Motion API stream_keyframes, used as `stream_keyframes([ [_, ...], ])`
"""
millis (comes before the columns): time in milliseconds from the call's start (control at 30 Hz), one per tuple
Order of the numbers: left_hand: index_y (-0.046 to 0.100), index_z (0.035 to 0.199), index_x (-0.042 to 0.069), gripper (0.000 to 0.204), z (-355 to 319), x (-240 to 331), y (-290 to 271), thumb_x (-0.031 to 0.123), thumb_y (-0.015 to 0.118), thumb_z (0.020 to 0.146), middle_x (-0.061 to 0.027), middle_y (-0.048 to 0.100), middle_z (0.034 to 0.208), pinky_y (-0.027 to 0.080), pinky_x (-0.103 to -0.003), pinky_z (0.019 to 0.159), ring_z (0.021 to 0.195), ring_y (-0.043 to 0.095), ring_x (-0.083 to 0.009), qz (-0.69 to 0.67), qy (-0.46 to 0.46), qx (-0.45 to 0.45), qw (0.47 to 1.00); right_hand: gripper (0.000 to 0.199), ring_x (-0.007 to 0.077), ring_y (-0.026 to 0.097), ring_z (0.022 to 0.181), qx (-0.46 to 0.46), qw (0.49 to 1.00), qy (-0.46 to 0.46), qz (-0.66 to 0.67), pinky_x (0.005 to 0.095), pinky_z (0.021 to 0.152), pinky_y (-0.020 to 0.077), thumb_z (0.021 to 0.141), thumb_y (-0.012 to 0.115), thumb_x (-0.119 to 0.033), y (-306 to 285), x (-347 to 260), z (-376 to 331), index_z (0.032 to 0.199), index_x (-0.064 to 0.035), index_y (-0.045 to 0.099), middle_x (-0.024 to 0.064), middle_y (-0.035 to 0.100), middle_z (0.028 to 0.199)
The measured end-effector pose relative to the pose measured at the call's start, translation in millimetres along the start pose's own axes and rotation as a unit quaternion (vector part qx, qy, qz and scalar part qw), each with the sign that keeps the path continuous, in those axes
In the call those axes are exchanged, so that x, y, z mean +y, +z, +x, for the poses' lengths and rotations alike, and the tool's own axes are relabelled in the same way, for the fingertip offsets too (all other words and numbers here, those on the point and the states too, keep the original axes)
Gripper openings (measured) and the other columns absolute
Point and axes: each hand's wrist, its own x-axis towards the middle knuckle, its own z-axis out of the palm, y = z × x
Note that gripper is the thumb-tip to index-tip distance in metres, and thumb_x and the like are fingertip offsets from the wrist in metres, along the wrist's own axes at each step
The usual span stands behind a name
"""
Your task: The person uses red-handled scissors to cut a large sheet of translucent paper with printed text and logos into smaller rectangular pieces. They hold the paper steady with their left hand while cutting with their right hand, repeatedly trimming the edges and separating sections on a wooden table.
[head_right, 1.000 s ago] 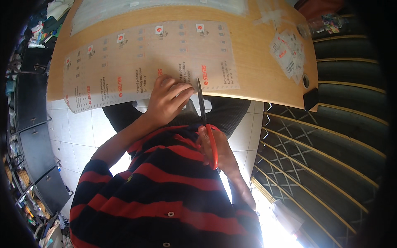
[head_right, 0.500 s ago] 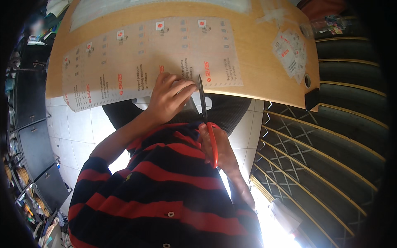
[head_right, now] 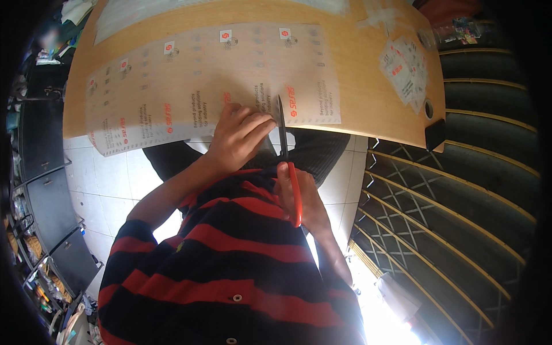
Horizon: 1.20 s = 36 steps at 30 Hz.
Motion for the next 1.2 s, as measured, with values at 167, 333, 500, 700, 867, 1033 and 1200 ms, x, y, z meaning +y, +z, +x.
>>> stream_keyframes([
  [167, 0.068, 0.105, 0.001, 0.035, 2.9, 0.6, 1.9, -0.004, 0.071, 0.07, -0.007, 0.066, 0.104, 0.044, -0.042, 0.081, 0.087, 0.06, -0.0247, 0.006, -0.016, -0.005, 1.0, 0.085, 0.0134, 0.051, 0.034, 0.014, 0.999, 0.013, -0.025, 0.0264, 0.038, 0.0408, 0.103, 0.023, -0.067, -1.4, 0.7, 7.2, 0.072, 0.003, 0.059, 0.0052, 0.047, 0.04],
  [333, 0.068, 0.104, 0.001, 0.035, 4.0, 1.5, 0.1, -0.005, 0.07, 0.07, -0.0066, 0.067, 0.102, 0.044, -0.042, 0.08, 0.086, 0.061, -0.0244, 0.002, -0.015, -0.009, 1.0, 0.088, 0.0138, 0.05, 0.033, 0.024, 0.999, 0.019, -0.025, 0.027, 0.038, 0.0416, 0.102, 0.024, -0.069, -0.9, 2.0, 8.6, 0.071, 0.0042, 0.06, 0.0052, 0.047, 0.041],
  [500, 0.069, 0.102, 0.001, 0.033, 1.7, 4.4, 0.7, -0.004, 0.07, 0.069, -0.0061, 0.067, 0.099, 0.044, -0.042, 0.079, 0.084, 0.061, -0.0238, -0.006, -0.015, 0.001, 1.0, 0.09, 0.0142, 0.05, 0.033, 0.024, 0.999, 0.018, -0.018, 0.0273, 0.038, 0.0423, 0.101, 0.024, -0.071, -0.6, 1.5, 15.9, 0.071, 0.005, 0.06, 0.005, 0.047, 0.04],
  [700, 0.07, 0.1, 0.0, 0.031, 4.5, 4.2, 3.0, -0.004, 0.07, 0.07, -0.0058, 0.067, 0.098, 0.044, -0.042, 0.079, 0.084, 0.062, -0.0235, 0.0, -0.018, 0.006, 1.0, 0.089, 0.0207, 0.057, 0.038, 0.013, 1.0, 0.001, -0.002, 0.0324, 0.042, 0.0471, 0.1, 0.033, -0.071, -6.4, 5.3, 20.9, 0.069, 0.0087, 0.058, 0.009, 0.047, 0.04],
  [867, 0.071, 0.096, 0.0, 0.019, 1.9, 5.9, 2.9, 0.004, 0.068, 0.078, -0.0029, 0.064, 0.096, 0.043, -0.04, 0.081, 0.086, 0.06, -0.0189, 0.018, 0.003, -0.005, 1.0, 0.087, 0.0143, 0.05, 0.032, 0.049, 0.998, 0.029, -0.034, 0.0271, 0.038, 0.0422, 0.104, 0.026, -0.067, -4.6, -11.0, 23.5, 0.066, 0.005, 0.059, 0.0051, 0.046, 0.039],
  [1033, 0.07, 0.097, 0.002, 0.024, 2.6, 7.3, 1.2, -0.001, 0.069, 0.073, -0.0038, 0.066, 0.096, 0.043, -0.041, 0.078, 0.084, 0.062, -0.0206, 0.013, -0.002, -0.011, 1.0, 0.086, 0.0142, 0.049, 0.032, 0.034, 0.999, 0.018, -0.026, 0.0271, 0.037, 0.0404, 0.104, 0.026, -0.066, -10.8, -6.8, 26.0, 0.067, 0.0046, 0.059, 0.0051, 0.046, 0.039],
  [1200, 0.07, 0.096, 0.003, 0.022, 1.7, 11.3, 0.7, 0.0, 0.069, 0.075, -0.0028, 0.065, 0.094, 0.043, -0.039, 0.077, 0.083, 0.063, -0.0194, 0.009, -0.004, -0.008, 1.0, 0.085, 0.0138, 0.047, 0.031, 0.041, 0.999, 0.019, -0.022, 0.0272, 0.037, 0.0391, 0.104, 0.027, -0.066, -11.5, -10.7, 31.4, 0.068, 0.0043, 0.059, 0.0054, 0.045, 0.039],
])
